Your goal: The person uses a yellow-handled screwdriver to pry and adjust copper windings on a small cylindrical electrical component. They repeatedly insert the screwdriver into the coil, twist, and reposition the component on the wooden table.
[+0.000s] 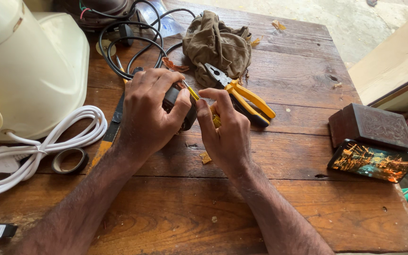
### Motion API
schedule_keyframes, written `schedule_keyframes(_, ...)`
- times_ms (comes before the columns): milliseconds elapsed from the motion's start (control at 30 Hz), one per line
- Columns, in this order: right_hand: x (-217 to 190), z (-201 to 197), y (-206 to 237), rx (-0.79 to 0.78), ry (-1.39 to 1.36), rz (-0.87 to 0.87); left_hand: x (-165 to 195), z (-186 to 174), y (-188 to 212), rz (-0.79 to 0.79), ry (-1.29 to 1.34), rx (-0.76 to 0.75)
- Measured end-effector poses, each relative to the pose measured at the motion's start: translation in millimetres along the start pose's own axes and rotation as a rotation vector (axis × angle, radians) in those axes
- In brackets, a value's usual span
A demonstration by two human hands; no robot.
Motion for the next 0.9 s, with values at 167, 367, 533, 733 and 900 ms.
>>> schedule_keyframes(167,-2.1,-1.3,0.2,0.005,0.009,-0.005,0.5,-0.4,0.0,-0.012,0.003,0.002)
schedule_keyframes(367,-0.8,0.1,0.2,-0.006,0.018,0.018,-0.7,-0.2,0.2,-0.011,-0.005,-0.008)
schedule_keyframes(533,0.4,0.2,-0.7,-0.015,0.029,0.017,0.0,1.1,0.0,0.0,-0.005,-0.002)
schedule_keyframes(733,-1.8,-0.6,0.9,-0.016,0.012,-0.011,-1.3,2.7,0.5,-0.006,-0.004,-0.014)
schedule_keyframes(900,-0.6,0.9,0.4,-0.02,0.014,-0.002,-0.7,2.0,1.8,0.002,-0.008,-0.007)
Point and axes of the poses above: each hand's wrist, its own y-axis away from the middle knuckle, its own z-axis out of the palm, x = y × z, the point moved 8 cm from there along -y, towards the middle knuckle, and after that the axes turned 7 degrees about -y, right-handed, at the moved point
